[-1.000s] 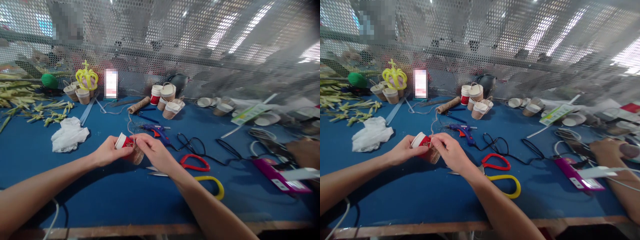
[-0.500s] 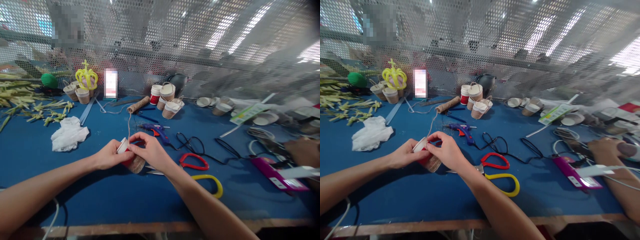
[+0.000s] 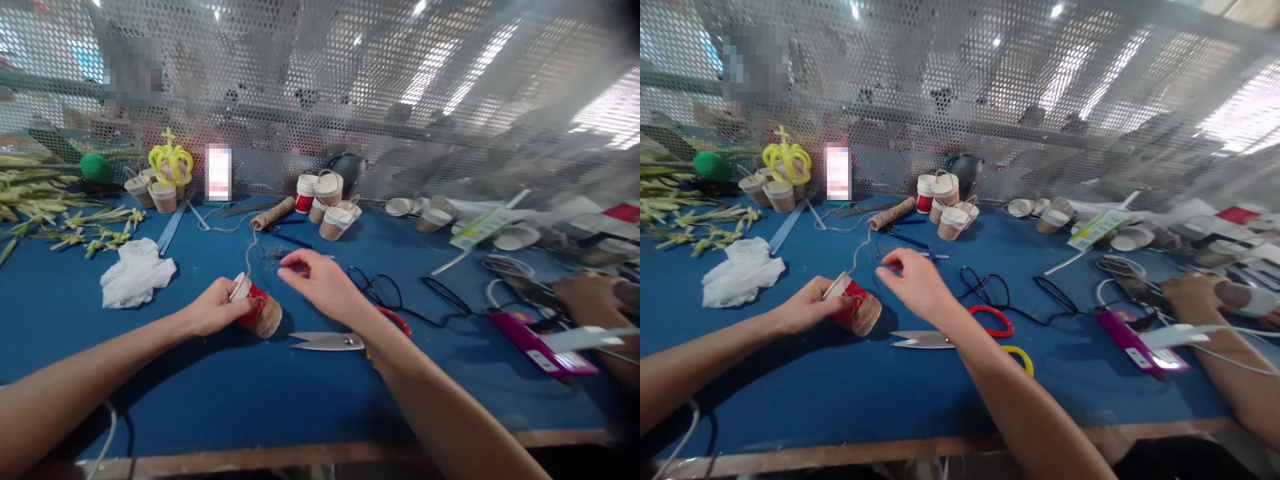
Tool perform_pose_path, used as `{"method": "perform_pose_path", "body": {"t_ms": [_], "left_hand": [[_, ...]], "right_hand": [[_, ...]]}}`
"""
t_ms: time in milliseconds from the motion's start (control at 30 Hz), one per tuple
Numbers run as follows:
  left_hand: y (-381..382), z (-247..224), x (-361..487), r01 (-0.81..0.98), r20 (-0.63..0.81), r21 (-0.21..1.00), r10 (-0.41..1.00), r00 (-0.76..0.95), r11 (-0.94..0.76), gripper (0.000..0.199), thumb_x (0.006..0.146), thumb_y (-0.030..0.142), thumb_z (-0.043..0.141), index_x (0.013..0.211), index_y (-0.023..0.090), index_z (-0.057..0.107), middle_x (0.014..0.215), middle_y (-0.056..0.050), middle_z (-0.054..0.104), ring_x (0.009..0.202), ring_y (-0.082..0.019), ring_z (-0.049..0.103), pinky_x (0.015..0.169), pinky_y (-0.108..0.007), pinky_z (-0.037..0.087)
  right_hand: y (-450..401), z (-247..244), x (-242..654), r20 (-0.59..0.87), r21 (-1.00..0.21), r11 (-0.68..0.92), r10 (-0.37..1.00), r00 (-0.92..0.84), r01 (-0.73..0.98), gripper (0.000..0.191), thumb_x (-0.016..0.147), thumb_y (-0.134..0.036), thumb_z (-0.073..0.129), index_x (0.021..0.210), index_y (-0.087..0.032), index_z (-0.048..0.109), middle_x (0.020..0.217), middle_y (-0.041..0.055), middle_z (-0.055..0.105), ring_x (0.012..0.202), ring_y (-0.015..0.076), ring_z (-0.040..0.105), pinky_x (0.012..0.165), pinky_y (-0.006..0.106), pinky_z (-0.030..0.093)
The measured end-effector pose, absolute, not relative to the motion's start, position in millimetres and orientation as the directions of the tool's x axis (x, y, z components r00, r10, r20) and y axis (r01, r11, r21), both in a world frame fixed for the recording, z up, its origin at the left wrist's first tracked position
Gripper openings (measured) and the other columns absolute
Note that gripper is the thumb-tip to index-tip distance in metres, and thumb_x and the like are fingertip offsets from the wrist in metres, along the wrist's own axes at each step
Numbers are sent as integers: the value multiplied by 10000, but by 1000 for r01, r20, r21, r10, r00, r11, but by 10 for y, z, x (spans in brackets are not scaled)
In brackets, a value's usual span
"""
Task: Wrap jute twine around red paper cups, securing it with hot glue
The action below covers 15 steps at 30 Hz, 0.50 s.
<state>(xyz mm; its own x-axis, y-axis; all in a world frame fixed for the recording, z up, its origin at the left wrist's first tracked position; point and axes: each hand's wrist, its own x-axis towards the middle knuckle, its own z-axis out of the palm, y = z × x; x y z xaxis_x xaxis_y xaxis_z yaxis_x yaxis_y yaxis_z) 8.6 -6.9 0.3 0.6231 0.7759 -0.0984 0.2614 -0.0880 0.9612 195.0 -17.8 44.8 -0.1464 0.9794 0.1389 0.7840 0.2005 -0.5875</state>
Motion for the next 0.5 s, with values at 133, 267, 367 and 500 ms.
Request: {"method": "perform_pose_path", "body": {"t_ms": [133, 267, 367, 500], "left_hand": [[-5, -1, 74, 282, -86, 954, 803, 590, -105, 285, 695, 375, 471, 551, 130, 448, 524, 49, 345, 498, -72, 291, 465, -200, 242], [15, -24, 63, 296, -77, 947, 806, 587, -125, 289, 709, 382, 457, 569, 128, 453, 535, 47, 331, 499, -73, 273, 459, -202, 229], [7, -20, 59, 294, -50, 942, 798, 601, -162, 297, 722, 380, 445, 549, 140, 418, 535, 47, 318, 503, -72, 261, 455, -201, 222], [8, 8, 57, 308, -9, 926, 803, 596, -219, 290, 732, 365, 431, 543, 146, 405, 538, 44, 317, 509, -75, 269, 459, -200, 234]], "right_hand": [[44, 306, 2363, 106, -396, -29, 991, 77, 918, 151, 737, -251, 520, 804, -130, 582, 902, 152, 605, 886, 268, 553, 767, 391, 402], [164, 104, 2565, 1, -383, -105, 994, 114, 918, 98, 626, -195, 608, 560, -173, 540, 639, 82, 602, 717, 247, 583, 651, 342, 415], [198, 35, 2584, -27, -433, -149, 988, 153, 889, 104, 606, -146, 594, 546, -183, 518, 585, 43, 583, 674, 212, 580, 624, 308, 410], [171, 92, 2563, -59, -581, -197, 978, 201, 790, 136, 633, -141, 561, 767, -162, 550, 661, 38, 604, 660, 176, 580, 594, 282, 428]]}}
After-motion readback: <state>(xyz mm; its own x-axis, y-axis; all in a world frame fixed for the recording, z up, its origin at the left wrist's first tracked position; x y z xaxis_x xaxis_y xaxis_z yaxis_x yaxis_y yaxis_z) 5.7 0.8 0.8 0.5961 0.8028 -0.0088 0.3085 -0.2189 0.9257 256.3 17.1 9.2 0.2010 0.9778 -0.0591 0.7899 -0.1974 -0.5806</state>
